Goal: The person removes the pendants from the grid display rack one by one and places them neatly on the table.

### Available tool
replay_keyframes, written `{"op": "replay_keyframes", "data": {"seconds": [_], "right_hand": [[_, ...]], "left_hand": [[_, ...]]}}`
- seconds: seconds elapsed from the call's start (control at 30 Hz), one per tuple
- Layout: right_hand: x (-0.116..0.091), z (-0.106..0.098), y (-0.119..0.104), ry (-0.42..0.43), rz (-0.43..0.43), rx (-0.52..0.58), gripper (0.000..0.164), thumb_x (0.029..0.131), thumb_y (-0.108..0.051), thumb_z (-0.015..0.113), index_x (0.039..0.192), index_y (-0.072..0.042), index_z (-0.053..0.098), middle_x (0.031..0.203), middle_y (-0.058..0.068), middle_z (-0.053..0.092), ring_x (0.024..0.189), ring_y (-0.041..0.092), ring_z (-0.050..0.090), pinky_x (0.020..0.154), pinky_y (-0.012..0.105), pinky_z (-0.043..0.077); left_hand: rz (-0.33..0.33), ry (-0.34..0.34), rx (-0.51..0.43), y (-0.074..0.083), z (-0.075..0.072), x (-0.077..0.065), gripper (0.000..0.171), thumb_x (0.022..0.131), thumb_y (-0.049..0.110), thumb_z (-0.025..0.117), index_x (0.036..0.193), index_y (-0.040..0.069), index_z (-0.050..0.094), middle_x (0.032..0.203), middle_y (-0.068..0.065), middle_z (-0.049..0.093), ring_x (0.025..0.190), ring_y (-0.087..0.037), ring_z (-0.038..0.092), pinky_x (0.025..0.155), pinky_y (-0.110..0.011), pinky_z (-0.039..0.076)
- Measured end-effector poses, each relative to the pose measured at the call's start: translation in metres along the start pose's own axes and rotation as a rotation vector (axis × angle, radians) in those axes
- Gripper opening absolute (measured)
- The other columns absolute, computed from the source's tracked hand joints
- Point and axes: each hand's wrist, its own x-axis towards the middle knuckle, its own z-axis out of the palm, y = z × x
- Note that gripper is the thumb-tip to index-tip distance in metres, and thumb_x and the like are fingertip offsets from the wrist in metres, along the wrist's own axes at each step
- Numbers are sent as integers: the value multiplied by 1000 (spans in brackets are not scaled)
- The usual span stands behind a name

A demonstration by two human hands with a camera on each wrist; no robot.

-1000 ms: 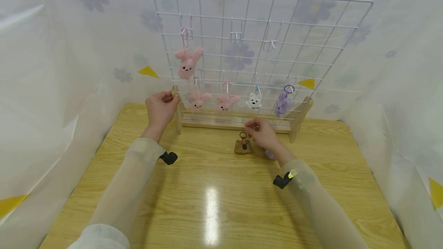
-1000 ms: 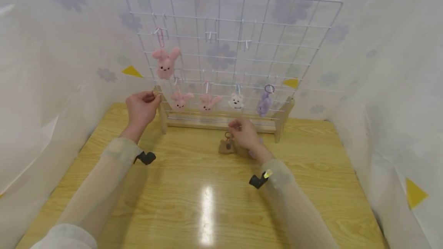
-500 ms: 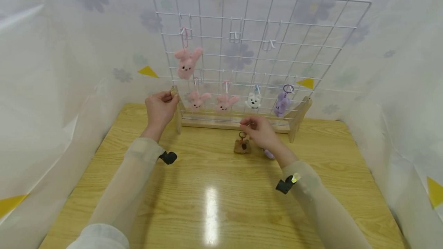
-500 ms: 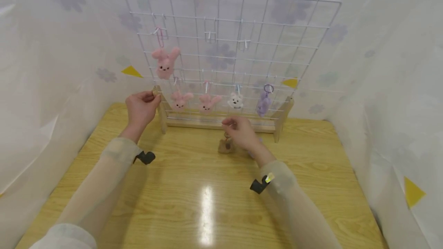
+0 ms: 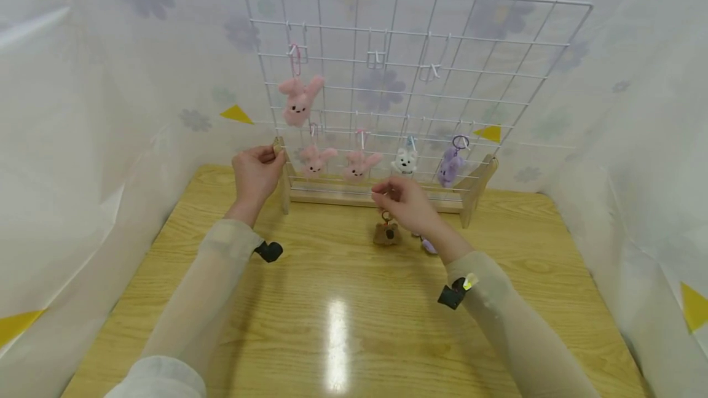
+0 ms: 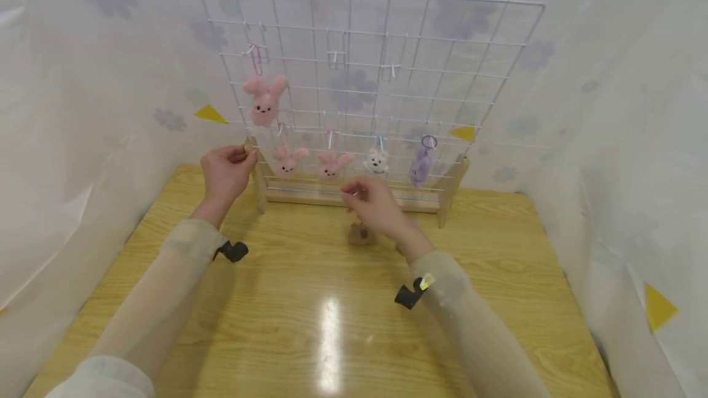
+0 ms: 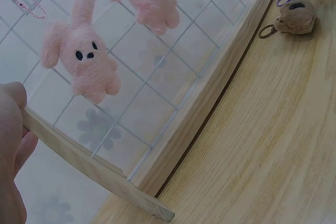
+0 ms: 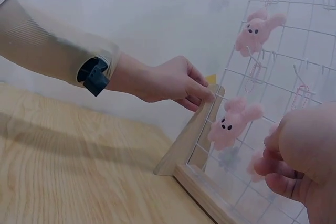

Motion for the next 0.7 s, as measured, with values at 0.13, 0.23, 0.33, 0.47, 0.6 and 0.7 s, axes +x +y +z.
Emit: {"op": "replay_keyframes", "data": {"seconds": [0.13,0.23,0.33,0.47,0.6,0.7], "right_hand": [[3,3,-13,-12,-18,2,17,106,-9,67,116,5,71,95,12,71,79,30,70,63,35,59],[4,3,-26,-22,-10,15,17,106,-10,67,117,2,71,95,11,71,80,24,69,62,32,57],[7,2,-37,-24,-27,31,15,106,-10,66,116,1,71,95,11,70,79,23,69,59,30,56],[10,-1,-53,-24,-84,56,13,106,-8,67,113,2,71,95,12,69,74,26,68,53,28,52],[12,-5,-64,-16,-125,67,11,105,-5,67,110,4,71,94,11,70,72,25,68,52,28,52],[15,-9,-71,-2,-127,63,10,105,-4,67,110,4,71,95,11,71,72,24,69,54,27,53]], "left_hand": [[-6,-2,0,0,0,-1,26,100,21,75,114,-1,81,104,-17,78,95,-25,77,80,-36,65],[-12,-7,-6,-1,0,0,27,100,21,75,114,-1,81,105,-17,78,96,-25,77,81,-36,65],[-16,-10,-15,-1,0,0,27,100,21,75,114,-1,80,105,-17,78,97,-25,77,81,-36,64],[-19,-11,-22,0,0,0,26,100,21,75,114,-1,81,105,-17,78,96,-25,77,80,-34,64],[-16,-10,-21,0,0,0,26,100,20,75,114,-1,81,105,-17,78,96,-25,77,80,-33,64],[-19,-9,-18,-1,0,1,26,100,20,75,114,-1,81,105,-17,78,96,-24,77,79,-32,64]]}}
